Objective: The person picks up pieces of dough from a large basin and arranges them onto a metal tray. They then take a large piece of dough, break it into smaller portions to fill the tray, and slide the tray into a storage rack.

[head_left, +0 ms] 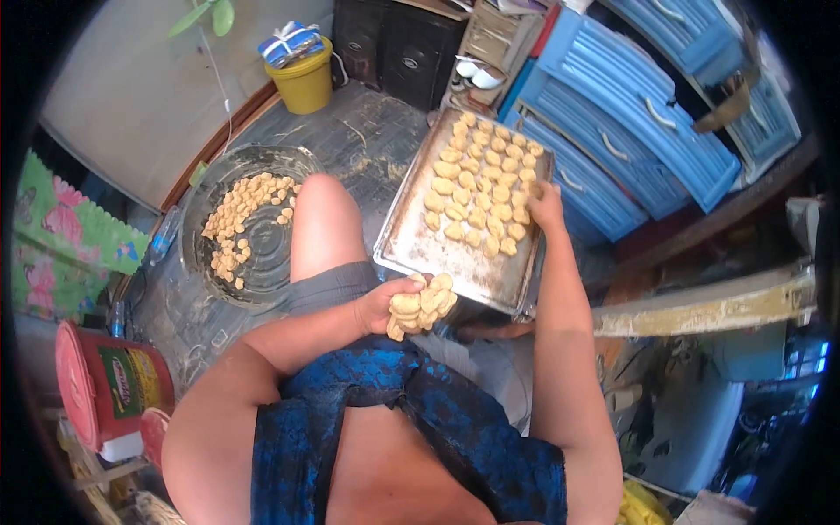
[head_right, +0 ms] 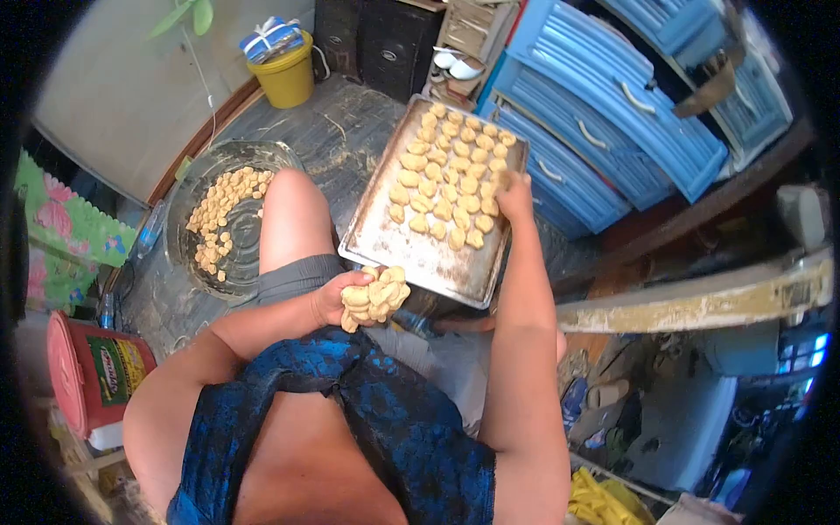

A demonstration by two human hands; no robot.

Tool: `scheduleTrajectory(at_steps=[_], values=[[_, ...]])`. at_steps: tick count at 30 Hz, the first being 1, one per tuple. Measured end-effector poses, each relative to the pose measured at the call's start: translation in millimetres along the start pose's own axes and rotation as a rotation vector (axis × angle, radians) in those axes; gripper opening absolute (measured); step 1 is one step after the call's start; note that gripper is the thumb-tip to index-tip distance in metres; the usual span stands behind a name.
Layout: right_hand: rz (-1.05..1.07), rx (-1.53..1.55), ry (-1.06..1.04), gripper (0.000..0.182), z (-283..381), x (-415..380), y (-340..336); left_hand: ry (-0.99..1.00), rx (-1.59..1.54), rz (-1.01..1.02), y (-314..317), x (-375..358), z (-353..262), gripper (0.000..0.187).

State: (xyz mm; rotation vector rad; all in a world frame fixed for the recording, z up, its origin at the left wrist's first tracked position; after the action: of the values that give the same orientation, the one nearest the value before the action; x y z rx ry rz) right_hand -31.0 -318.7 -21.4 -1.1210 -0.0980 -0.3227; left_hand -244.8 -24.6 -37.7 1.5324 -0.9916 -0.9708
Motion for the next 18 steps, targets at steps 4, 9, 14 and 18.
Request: scheduleTrajectory(at_steps=[4,9,14,18], values=[[-0.063,0.024,0.090,0.044,-7,19,-4,-0.007,0.055,-0.057,-9,2,-1,0.042],[-0.031,-0.059,0.052,0.046,-17,41,9,-0.038,0.021,-0.089,-13,4,-1,0.047],[0.100,0.462,0.135,0.045,45,-3,-26,0.006,-0.029,-0.152,-18,4,-7,0.048],[0.691,0.604,-0.225,0.045,172,-132,-24,-0.063,-0.111,-0.020,-22,6,-4,0.053]])
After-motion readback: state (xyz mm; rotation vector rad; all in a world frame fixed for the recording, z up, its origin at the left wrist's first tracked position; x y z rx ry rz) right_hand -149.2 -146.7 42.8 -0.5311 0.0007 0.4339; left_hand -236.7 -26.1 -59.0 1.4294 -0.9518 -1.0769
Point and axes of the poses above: each hand's wrist, its own x-axis towards the middle knuckle, its own y-axis out of the palm, z = x × y, the point moved 10 cm from there along x, towards the middle knuckle, and after that the axes turned 4 degrees about -x, right-handed, at the moved point
